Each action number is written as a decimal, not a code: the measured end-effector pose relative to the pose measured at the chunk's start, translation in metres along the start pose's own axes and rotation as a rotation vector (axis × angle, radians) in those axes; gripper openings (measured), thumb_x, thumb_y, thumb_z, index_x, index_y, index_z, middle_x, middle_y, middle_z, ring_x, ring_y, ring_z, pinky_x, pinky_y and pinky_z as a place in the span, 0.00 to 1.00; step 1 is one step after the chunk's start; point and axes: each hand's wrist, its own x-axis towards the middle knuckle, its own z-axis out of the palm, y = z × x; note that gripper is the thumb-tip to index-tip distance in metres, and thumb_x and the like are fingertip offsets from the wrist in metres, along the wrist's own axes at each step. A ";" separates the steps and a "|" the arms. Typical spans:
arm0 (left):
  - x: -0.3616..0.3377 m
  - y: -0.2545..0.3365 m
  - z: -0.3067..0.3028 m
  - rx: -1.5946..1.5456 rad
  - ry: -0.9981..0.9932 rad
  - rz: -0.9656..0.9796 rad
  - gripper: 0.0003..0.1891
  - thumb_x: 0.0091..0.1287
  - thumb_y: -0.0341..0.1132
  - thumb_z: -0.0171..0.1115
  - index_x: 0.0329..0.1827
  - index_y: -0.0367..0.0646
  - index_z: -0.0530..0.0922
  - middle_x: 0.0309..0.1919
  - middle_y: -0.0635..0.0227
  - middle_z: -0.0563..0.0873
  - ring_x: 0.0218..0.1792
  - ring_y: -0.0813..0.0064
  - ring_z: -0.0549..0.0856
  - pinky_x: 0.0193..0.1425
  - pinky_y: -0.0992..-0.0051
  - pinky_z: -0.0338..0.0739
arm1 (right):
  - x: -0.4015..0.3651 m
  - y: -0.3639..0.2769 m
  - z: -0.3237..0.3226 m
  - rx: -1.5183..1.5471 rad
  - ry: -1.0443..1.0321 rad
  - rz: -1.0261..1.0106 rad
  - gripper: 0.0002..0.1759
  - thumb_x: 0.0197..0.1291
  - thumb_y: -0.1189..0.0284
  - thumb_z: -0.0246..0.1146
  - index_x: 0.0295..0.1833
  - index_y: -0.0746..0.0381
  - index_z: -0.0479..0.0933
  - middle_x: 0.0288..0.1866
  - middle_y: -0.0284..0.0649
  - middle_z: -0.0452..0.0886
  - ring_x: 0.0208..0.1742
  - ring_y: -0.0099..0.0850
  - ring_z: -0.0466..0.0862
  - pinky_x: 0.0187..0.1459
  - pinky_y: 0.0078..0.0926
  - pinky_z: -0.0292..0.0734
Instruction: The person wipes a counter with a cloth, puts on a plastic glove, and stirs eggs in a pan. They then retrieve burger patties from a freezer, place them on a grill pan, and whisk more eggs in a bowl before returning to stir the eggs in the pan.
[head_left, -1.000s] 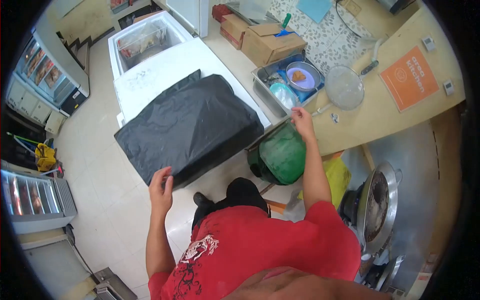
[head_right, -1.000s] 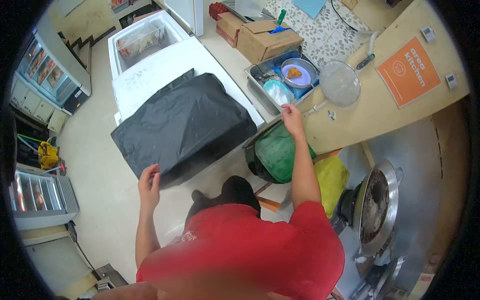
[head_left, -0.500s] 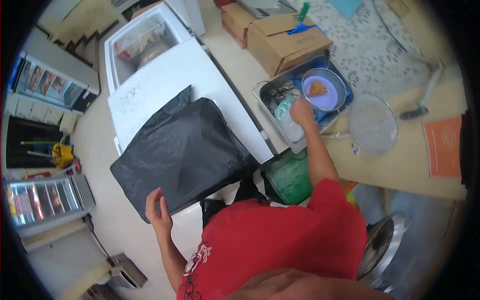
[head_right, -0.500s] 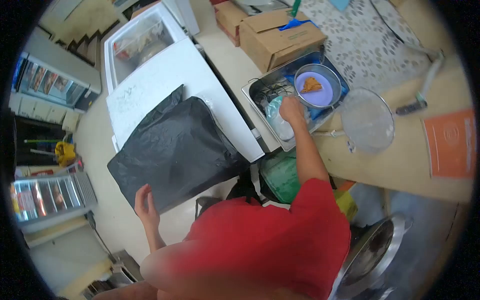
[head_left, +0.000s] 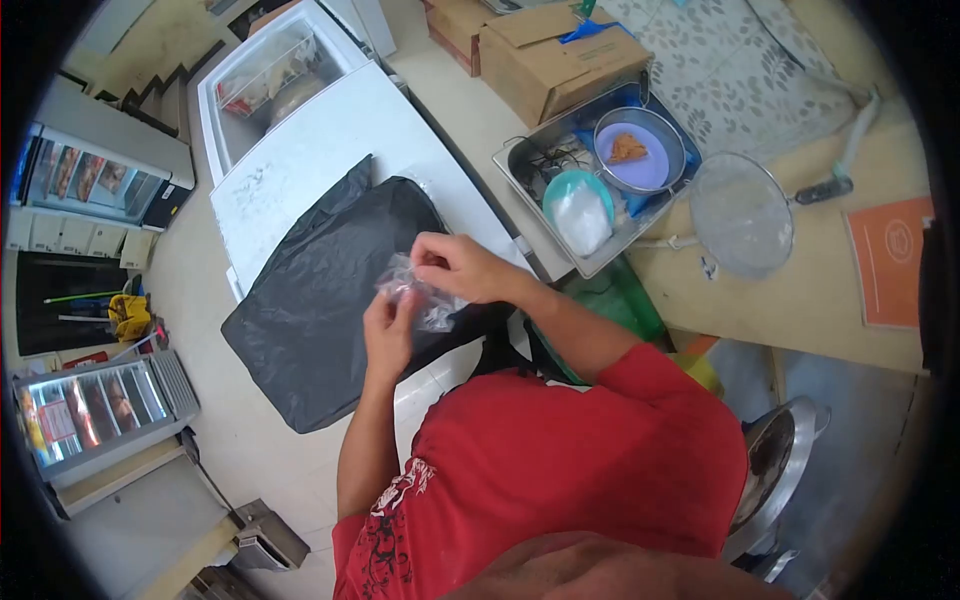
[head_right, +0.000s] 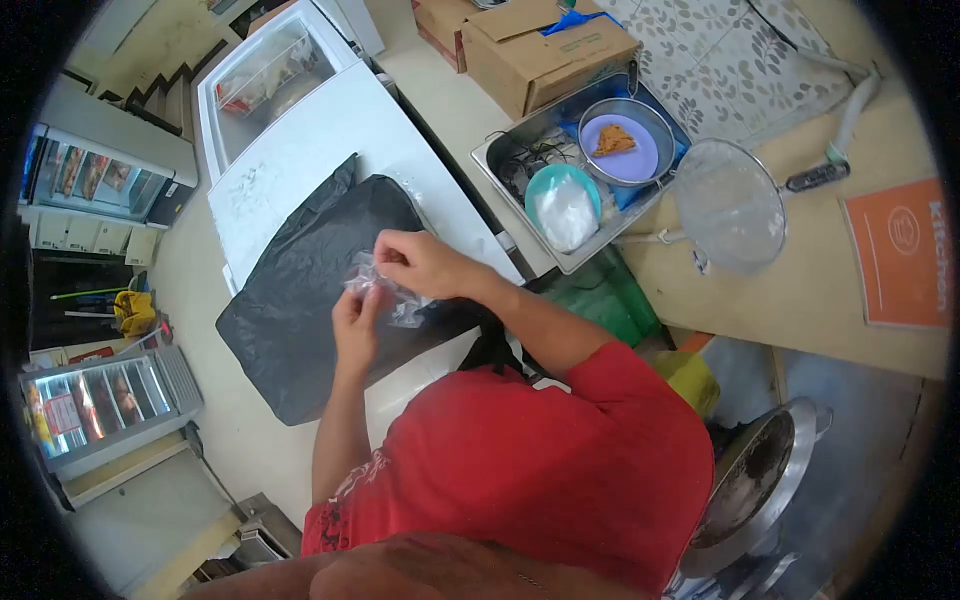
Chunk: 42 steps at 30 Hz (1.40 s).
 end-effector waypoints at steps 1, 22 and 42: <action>-0.015 0.010 -0.006 -0.027 0.104 0.026 0.08 0.79 0.30 0.59 0.45 0.35 0.83 0.38 0.70 0.88 0.39 0.82 0.83 0.47 0.78 0.77 | -0.002 -0.005 0.018 -0.061 0.021 -0.006 0.07 0.66 0.75 0.64 0.46 0.64 0.75 0.26 0.33 0.72 0.29 0.24 0.72 0.34 0.27 0.72; -0.433 -0.127 -0.403 -0.208 0.850 -0.051 0.06 0.76 0.31 0.65 0.46 0.37 0.82 0.28 0.75 0.83 0.30 0.86 0.76 0.37 0.80 0.72 | 0.025 0.000 0.566 0.310 -0.836 0.438 0.06 0.69 0.72 0.67 0.46 0.64 0.81 0.33 0.32 0.82 0.32 0.22 0.83 0.35 0.24 0.79; -0.499 -0.161 -0.668 -0.017 1.197 -0.241 0.22 0.73 0.35 0.66 0.69 0.45 0.75 0.50 0.64 0.87 0.49 0.70 0.84 0.55 0.69 0.78 | 0.224 0.022 0.944 0.069 -1.443 0.416 0.13 0.76 0.68 0.61 0.36 0.61 0.79 0.27 0.26 0.74 0.28 0.18 0.71 0.33 0.22 0.70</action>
